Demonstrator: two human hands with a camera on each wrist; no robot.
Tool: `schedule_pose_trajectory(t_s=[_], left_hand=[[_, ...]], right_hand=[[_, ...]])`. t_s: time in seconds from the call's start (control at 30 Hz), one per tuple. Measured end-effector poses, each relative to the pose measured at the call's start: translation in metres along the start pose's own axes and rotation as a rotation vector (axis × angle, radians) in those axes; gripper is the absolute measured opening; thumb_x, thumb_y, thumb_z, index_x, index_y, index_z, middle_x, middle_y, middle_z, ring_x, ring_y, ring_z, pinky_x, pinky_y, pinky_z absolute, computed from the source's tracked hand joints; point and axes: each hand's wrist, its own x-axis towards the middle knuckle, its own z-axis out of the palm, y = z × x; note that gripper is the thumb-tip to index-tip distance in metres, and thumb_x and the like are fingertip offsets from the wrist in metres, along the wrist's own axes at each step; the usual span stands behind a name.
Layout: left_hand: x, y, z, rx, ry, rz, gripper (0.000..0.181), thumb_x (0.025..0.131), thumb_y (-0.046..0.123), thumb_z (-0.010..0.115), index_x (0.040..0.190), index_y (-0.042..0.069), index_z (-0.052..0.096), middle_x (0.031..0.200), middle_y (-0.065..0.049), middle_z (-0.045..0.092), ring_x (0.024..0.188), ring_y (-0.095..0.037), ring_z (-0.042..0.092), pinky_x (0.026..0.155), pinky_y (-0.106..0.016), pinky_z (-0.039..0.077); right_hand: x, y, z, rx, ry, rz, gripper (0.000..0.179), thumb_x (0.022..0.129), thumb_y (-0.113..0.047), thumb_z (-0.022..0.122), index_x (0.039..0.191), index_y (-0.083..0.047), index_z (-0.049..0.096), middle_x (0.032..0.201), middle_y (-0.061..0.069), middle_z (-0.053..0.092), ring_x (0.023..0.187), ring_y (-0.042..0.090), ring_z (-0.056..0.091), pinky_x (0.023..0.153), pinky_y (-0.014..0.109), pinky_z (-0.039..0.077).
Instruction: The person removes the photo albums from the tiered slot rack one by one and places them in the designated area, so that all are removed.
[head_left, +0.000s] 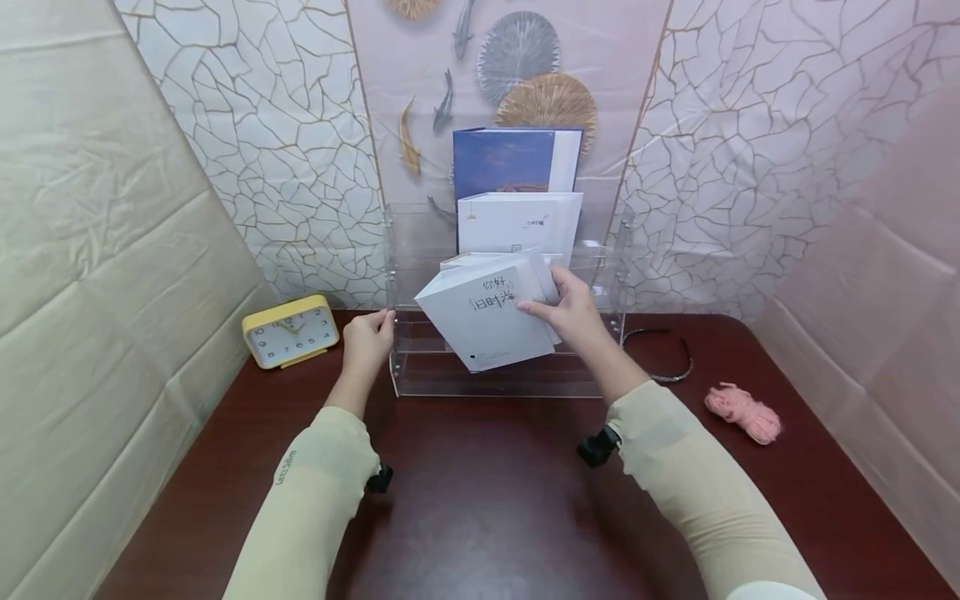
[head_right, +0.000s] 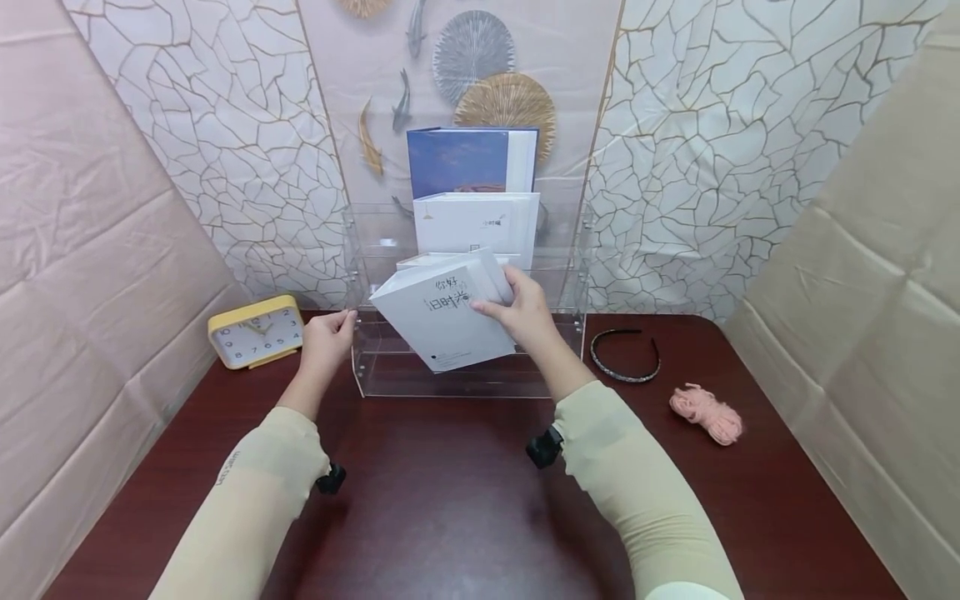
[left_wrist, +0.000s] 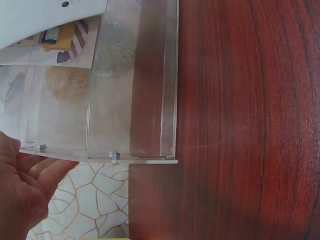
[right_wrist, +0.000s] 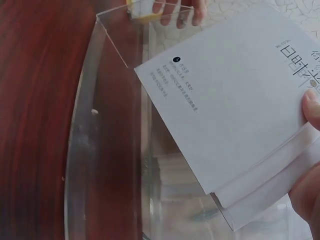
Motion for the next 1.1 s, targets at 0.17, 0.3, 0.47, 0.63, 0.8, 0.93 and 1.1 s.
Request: schedule_pose_trajectory(t_s=[0.17, 0.3, 0.47, 0.63, 0.8, 0.93, 1.1], left_hand=[[0.004, -0.003, -0.004, 0.004, 0.009, -0.001, 0.026, 0.095, 0.018, 0.055, 0.108, 0.002, 0.07, 0.104, -0.016, 0.066, 0.1, -0.031, 0.062, 0.085, -0.045, 0.049], [0.005, -0.006, -0.007, 0.014, 0.017, -0.014, 0.026, 0.095, 0.018, 0.055, 0.108, 0.002, 0.07, 0.104, -0.016, 0.066, 0.1, -0.032, 0.062, 0.085, -0.045, 0.049], [0.006, -0.008, -0.011, 0.011, 0.009, -0.031, 0.027, 0.096, 0.019, 0.054, 0.11, 0.001, 0.068, 0.105, -0.016, 0.065, 0.101, -0.031, 0.062, 0.086, -0.045, 0.049], [0.006, -0.01, -0.014, 0.016, -0.005, -0.069, 0.029, 0.096, 0.021, 0.053, 0.112, 0.001, 0.067, 0.108, -0.016, 0.065, 0.104, -0.029, 0.061, 0.088, -0.044, 0.048], [0.007, -0.011, -0.017, 0.008, -0.008, -0.072, 0.03, 0.096, 0.022, 0.053, 0.113, 0.001, 0.067, 0.11, -0.015, 0.064, 0.104, -0.029, 0.061, 0.087, -0.043, 0.048], [0.007, -0.01, -0.016, -0.002, -0.008, -0.056, 0.03, 0.097, 0.022, 0.053, 0.112, 0.002, 0.068, 0.107, -0.015, 0.066, 0.102, -0.028, 0.062, 0.086, -0.043, 0.049], [0.003, -0.009, -0.014, -0.019, -0.01, -0.052, 0.029, 0.096, 0.021, 0.053, 0.108, 0.001, 0.07, 0.104, -0.015, 0.067, 0.096, -0.027, 0.064, 0.08, -0.043, 0.051]], right_hand=[[0.007, -0.008, -0.005, 0.006, 0.006, 0.013, 0.046, 0.074, -0.006, 0.079, 0.115, -0.003, 0.059, 0.105, 0.015, 0.065, 0.089, 0.025, 0.061, 0.073, 0.037, 0.054], [0.008, -0.01, -0.003, 0.036, -0.002, 0.039, 0.047, 0.074, -0.007, 0.079, 0.117, -0.003, 0.059, 0.105, 0.014, 0.066, 0.089, 0.023, 0.062, 0.072, 0.034, 0.054], [0.003, -0.013, -0.006, 0.17, 0.011, 0.072, 0.045, 0.074, -0.005, 0.079, 0.115, -0.001, 0.058, 0.106, 0.014, 0.066, 0.087, 0.023, 0.065, 0.071, 0.035, 0.056], [-0.013, -0.016, -0.03, 0.273, 0.072, 0.091, 0.04, 0.074, 0.0, 0.077, 0.11, 0.0, 0.06, 0.102, 0.01, 0.067, 0.084, 0.021, 0.065, 0.069, 0.035, 0.056], [-0.042, -0.007, -0.075, 0.357, 0.127, 0.147, 0.036, 0.075, 0.004, 0.074, 0.108, -0.006, 0.062, 0.096, 0.003, 0.068, 0.078, 0.016, 0.066, 0.061, 0.032, 0.056], [-0.077, 0.011, -0.118, 0.318, 0.146, 0.234, 0.029, 0.078, 0.001, 0.074, 0.101, -0.013, 0.063, 0.088, -0.004, 0.069, 0.071, 0.011, 0.065, 0.057, 0.027, 0.055], [-0.138, 0.042, -0.167, 0.386, 0.116, 0.4, 0.024, 0.085, 0.0, 0.067, 0.098, -0.019, 0.065, 0.085, -0.004, 0.07, 0.07, 0.011, 0.064, 0.058, 0.027, 0.054]])
